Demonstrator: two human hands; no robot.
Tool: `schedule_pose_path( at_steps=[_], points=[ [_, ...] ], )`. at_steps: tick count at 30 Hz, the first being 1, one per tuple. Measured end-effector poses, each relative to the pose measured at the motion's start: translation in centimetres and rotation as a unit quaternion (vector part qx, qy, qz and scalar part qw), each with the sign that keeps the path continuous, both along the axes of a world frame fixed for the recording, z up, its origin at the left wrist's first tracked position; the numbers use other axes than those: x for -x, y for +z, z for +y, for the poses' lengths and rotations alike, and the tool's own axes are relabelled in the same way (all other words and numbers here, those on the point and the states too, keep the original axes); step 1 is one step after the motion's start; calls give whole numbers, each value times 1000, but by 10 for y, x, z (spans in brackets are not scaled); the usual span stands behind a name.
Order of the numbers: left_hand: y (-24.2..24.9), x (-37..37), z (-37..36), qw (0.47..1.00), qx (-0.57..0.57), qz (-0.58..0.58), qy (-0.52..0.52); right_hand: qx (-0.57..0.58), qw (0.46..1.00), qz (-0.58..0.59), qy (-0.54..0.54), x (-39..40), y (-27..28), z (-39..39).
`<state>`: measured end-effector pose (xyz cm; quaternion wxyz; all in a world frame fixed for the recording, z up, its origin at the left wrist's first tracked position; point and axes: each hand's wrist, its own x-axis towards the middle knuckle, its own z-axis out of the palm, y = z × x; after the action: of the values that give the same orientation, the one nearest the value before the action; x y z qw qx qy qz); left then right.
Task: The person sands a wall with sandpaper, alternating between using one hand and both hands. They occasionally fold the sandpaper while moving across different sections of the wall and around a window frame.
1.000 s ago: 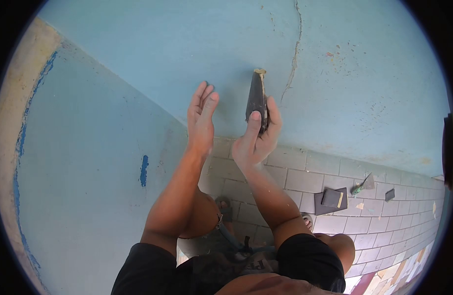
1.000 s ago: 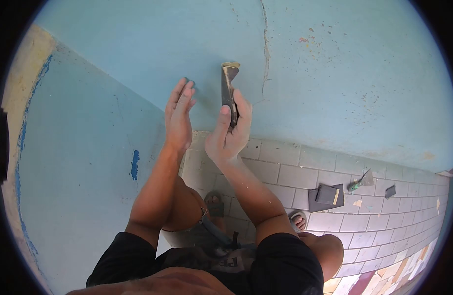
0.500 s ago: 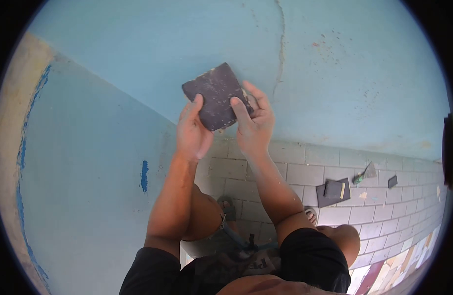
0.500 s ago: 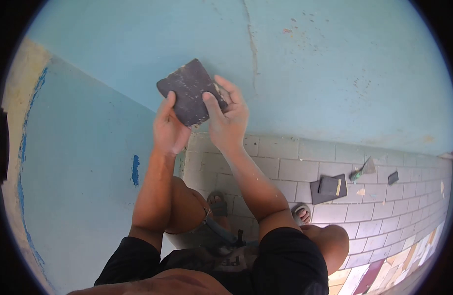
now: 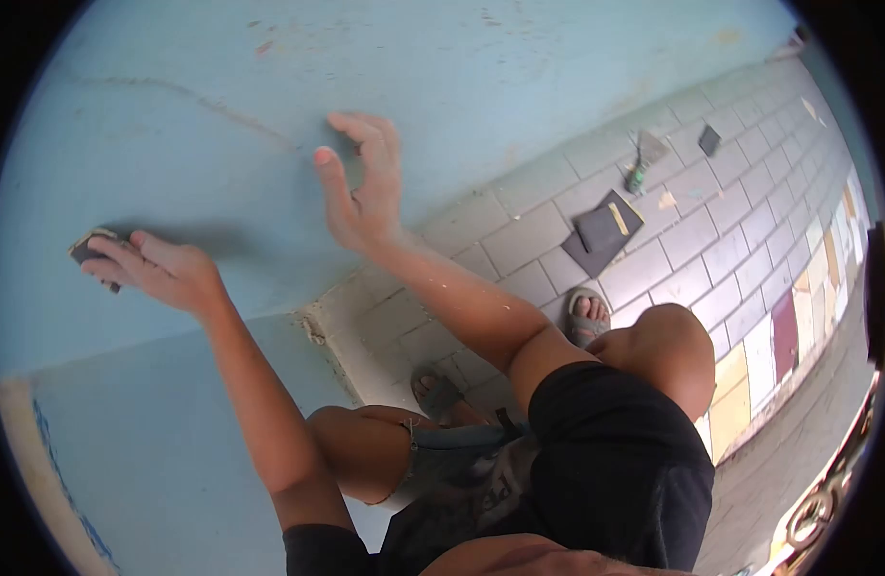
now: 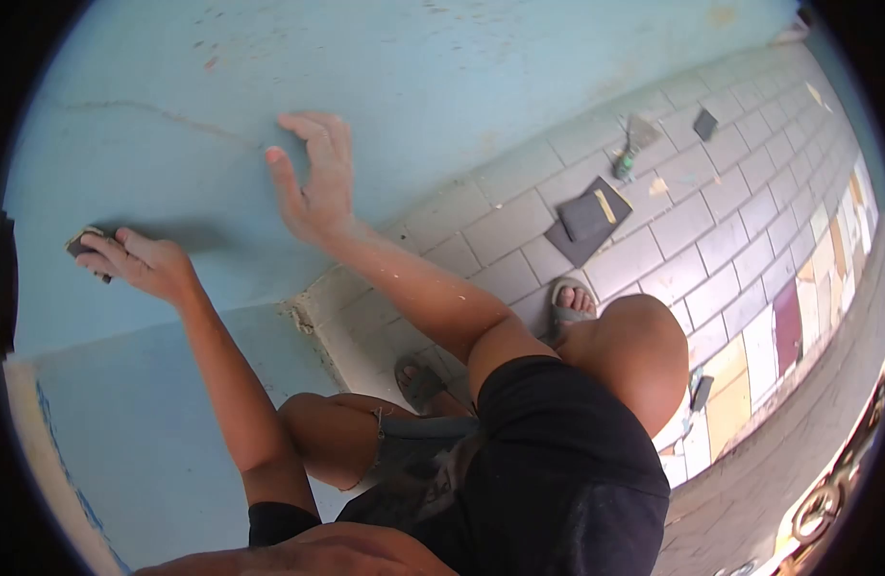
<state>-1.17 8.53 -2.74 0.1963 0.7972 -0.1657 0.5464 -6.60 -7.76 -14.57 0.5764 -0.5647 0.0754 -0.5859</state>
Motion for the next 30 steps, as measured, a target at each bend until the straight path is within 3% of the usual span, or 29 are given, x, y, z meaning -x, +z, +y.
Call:
schedule_pose_path(
  at_steps=[1,3,4,8,11,13,14,15,16,17,19,20,22,23,25,26,27,29,30],
  points=[
    [-18,4,-14,999,2,23,-31,9,1000,4,-19,0,-16,-5],
    [-48,16,-21,992,-110,14,-68,-12,997,45,-58,1,-54,-19],
    [-67,28,-32,979,-153,9,-137,-33,993,76,-79,3,-74,-29],
    [-122,68,-88,888,-298,146,-317,-83,941,265,-195,22,-171,-98],
    [-151,93,-126,830,-349,216,-378,-148,825,440,-323,67,-236,-159],
    [-173,107,-143,745,-341,408,-403,-235,730,519,-379,105,-258,-183],
    [-189,113,-148,744,-342,410,-403,-278,682,550,-393,122,-265,-190],
    [-209,117,-151,711,-306,521,-359,-280,682,551,-392,134,-274,-191],
    [-226,121,-154,669,-263,622,-310,-320,615,595,-406,144,-286,-190],
    [-240,122,-157,670,-262,621,-311,-357,545,633,-418,150,-291,-189],
    [-265,125,-160,570,-167,733,-332,-336,566,644,-390,156,-289,-184],
    [-278,127,-158,572,-165,733,-329,-312,585,657,-358,158,-288,-179],
    [-291,132,-151,406,-58,842,-351,-308,615,635,-351,149,-271,-176],
    [-292,137,-150,416,-51,839,-346,-307,644,609,-347,139,-257,-175],
    [-280,143,-151,504,-119,820,-245,-301,694,560,-339,113,-223,-173],
    [-271,131,-153,442,-39,863,-242,-299,732,512,-336,99,-208,-169],
    [-256,118,-157,458,-25,857,-233,-293,745,508,-318,85,-195,-164],
    [-219,96,-159,480,148,817,-284,-273,917,246,-156,59,-171,-142],
    [-199,86,-158,499,158,806,-275,-317,935,150,-55,46,-161,-122]
  ],
)
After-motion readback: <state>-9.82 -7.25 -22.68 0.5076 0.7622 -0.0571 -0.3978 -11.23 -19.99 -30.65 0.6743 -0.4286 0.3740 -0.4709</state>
